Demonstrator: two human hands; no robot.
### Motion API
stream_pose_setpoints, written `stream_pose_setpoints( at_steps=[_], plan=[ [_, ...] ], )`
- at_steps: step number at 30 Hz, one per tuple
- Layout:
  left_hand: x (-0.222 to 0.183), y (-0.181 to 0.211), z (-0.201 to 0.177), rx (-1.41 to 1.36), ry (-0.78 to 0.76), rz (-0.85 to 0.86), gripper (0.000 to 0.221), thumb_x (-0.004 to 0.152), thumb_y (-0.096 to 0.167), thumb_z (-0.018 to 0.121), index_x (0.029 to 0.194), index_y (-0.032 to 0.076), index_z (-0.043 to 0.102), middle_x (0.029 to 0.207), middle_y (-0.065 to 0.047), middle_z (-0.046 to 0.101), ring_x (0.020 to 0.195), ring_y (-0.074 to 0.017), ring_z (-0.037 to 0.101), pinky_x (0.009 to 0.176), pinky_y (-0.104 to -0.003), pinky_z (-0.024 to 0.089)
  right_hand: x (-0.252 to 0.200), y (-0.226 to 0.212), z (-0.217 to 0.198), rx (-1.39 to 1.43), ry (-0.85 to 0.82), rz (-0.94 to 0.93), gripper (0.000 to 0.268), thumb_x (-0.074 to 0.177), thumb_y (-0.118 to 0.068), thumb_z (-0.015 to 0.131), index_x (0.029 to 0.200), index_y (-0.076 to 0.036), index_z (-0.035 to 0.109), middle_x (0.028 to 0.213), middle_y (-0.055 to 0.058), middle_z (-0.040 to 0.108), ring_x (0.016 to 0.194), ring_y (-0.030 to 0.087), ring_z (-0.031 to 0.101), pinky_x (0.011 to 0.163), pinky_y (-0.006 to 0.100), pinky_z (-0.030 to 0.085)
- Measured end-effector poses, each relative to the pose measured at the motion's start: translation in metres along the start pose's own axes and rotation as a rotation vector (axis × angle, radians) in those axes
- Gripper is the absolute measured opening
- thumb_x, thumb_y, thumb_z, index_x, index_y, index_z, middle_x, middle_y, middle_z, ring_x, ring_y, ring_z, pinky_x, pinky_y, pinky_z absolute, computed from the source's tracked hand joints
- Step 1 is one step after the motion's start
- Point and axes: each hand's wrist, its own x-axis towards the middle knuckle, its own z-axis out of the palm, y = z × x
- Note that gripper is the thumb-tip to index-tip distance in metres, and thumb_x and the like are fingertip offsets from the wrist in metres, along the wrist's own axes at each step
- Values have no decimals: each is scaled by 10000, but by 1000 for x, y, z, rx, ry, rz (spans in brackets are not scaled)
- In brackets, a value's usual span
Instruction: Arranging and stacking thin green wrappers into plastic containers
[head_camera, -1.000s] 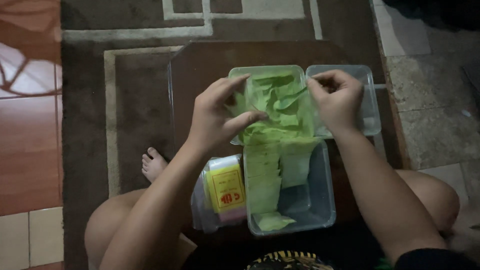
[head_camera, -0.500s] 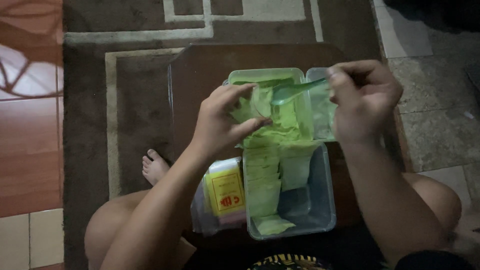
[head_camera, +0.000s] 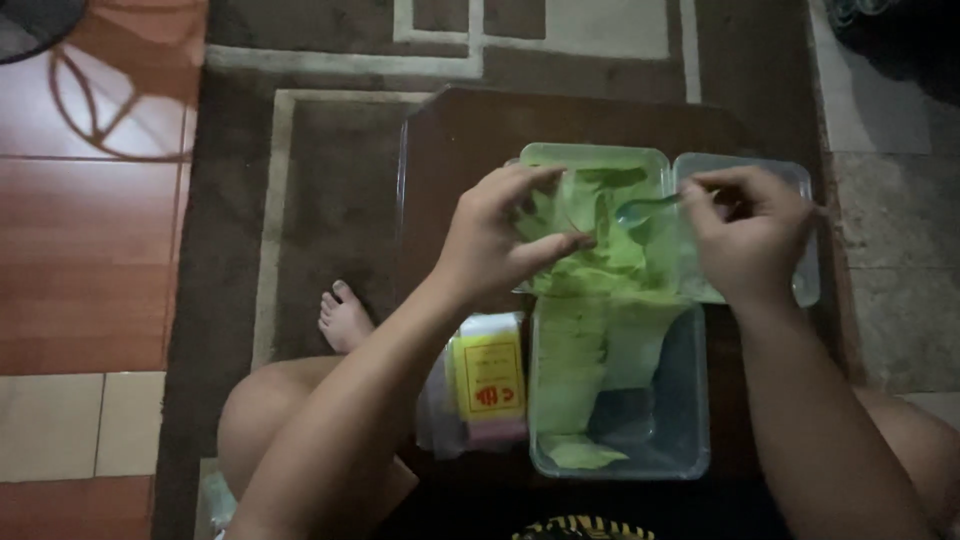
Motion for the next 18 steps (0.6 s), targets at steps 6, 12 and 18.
stream_pose_setpoints(
  at_steps=[6,12,18],
  plan=[
    [3,-1,2,-2,-22,43,577,846,340,877,1327,107,659,1100,-79,722,941,-200,665,761,-344,544,-7,17,21,48,-96,250,75,950,-93,846,925,-68,780,795,-12,689,689,52,559,595,252,445],
    [0,-8,11,-93,97,44,648,683,197,977,1265,86,716,1034,-123,736,788,-282,665,729,-406,545,6,-7,10,285,156,362,89,922,-9,824,988,-24,766,807,45,708,763,60,602,673,223,488],
    [-1,-8,7,6,-46,38,606,823,342,897,1341,138,656,1127,-76,716,968,-197,667,747,-327,547,16,3,-11,615,332,591,138,928,-35,816,889,-92,696,737,31,625,514,77,456,427,246,329]
  ],
)
